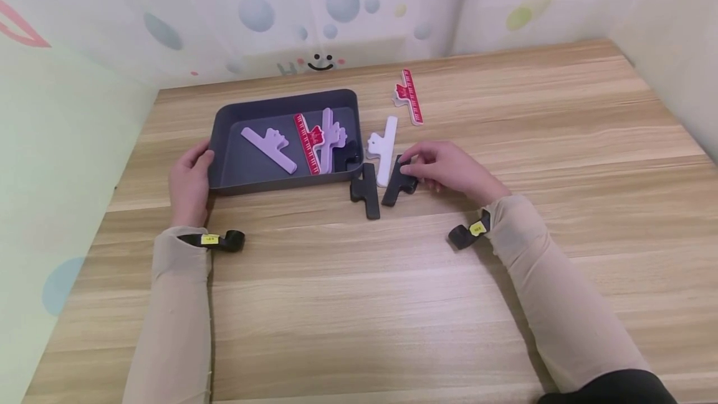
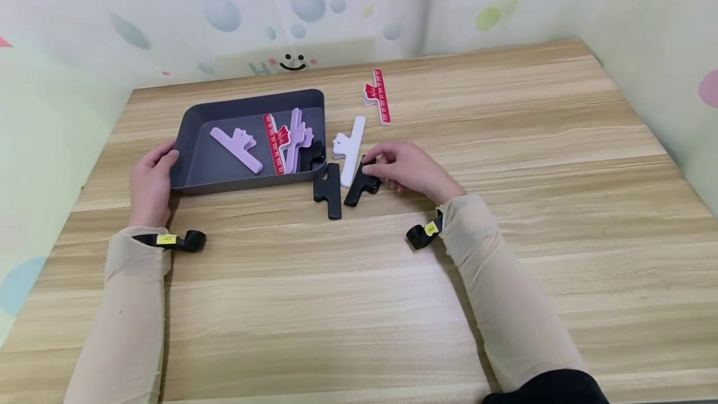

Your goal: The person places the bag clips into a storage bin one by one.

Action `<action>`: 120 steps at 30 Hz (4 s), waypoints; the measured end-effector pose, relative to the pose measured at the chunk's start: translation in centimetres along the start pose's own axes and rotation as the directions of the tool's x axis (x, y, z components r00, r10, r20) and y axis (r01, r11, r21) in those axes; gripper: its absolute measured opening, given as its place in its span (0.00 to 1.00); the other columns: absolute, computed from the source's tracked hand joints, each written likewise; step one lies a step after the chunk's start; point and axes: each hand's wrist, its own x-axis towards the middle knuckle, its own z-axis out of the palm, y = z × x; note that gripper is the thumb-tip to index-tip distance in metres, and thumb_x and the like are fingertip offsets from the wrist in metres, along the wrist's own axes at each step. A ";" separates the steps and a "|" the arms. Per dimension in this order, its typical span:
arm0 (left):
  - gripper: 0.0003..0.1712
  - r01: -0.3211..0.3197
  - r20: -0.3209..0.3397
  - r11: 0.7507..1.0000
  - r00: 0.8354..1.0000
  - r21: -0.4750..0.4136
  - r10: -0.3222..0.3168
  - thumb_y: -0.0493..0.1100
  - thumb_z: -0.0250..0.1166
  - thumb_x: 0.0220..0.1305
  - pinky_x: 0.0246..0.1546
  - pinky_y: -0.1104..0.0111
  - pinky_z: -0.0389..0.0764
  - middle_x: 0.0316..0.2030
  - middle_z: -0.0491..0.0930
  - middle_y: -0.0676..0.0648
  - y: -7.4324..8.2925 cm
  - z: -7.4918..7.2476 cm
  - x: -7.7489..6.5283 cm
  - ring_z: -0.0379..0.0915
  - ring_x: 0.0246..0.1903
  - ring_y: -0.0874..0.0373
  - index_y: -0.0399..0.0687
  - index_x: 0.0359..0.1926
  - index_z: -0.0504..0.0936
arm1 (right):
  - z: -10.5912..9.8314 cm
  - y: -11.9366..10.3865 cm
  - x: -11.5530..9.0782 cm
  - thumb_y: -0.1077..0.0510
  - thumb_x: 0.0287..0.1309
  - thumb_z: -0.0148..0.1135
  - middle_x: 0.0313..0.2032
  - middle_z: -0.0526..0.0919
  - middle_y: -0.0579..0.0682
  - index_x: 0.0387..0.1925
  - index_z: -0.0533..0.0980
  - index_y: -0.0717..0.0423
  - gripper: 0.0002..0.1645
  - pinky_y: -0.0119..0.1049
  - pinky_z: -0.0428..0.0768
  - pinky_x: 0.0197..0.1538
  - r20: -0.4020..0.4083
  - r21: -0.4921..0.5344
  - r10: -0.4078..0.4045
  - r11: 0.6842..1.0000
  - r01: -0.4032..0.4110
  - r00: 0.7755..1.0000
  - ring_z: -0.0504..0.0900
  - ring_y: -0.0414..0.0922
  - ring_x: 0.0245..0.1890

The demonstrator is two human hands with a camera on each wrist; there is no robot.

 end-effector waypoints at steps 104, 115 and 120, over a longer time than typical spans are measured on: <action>0.21 0.014 0.016 1.000 1.000 -0.021 -0.013 0.50 0.53 0.64 0.62 0.70 0.52 0.59 0.66 0.56 -0.1 -0.1 -0.1 0.55 0.59 0.64 0.57 0.58 0.71 | -0.1 0.5 0.1 0.50 0.59 0.55 0.22 0.77 0.56 0.41 0.76 0.44 0.10 0.36 0.73 0.19 -0.020 0.119 0.030 0.993 -0.027 0.999 0.73 0.47 0.18; 0.22 0.006 0.020 1.000 1.000 0.006 -0.006 0.51 0.52 0.64 0.61 0.70 0.52 0.60 0.65 0.55 0.0 -0.1 0.0 0.55 0.59 0.65 0.56 0.59 0.70 | -0.1 0.3 0.0 0.51 0.59 0.54 0.22 0.76 0.56 0.42 0.76 0.44 0.10 0.35 0.72 0.19 -0.023 0.115 0.039 0.993 -0.036 0.999 0.73 0.47 0.18; 0.22 0.007 0.018 1.000 1.000 0.003 -0.008 0.51 0.52 0.64 0.61 0.70 0.52 0.60 0.65 0.55 0.1 -0.1 0.0 0.55 0.59 0.65 0.55 0.59 0.70 | -0.1 0.3 0.0 0.50 0.59 0.54 0.22 0.77 0.56 0.42 0.76 0.44 0.10 0.35 0.72 0.19 -0.023 0.108 0.039 0.993 -0.037 0.999 0.73 0.47 0.18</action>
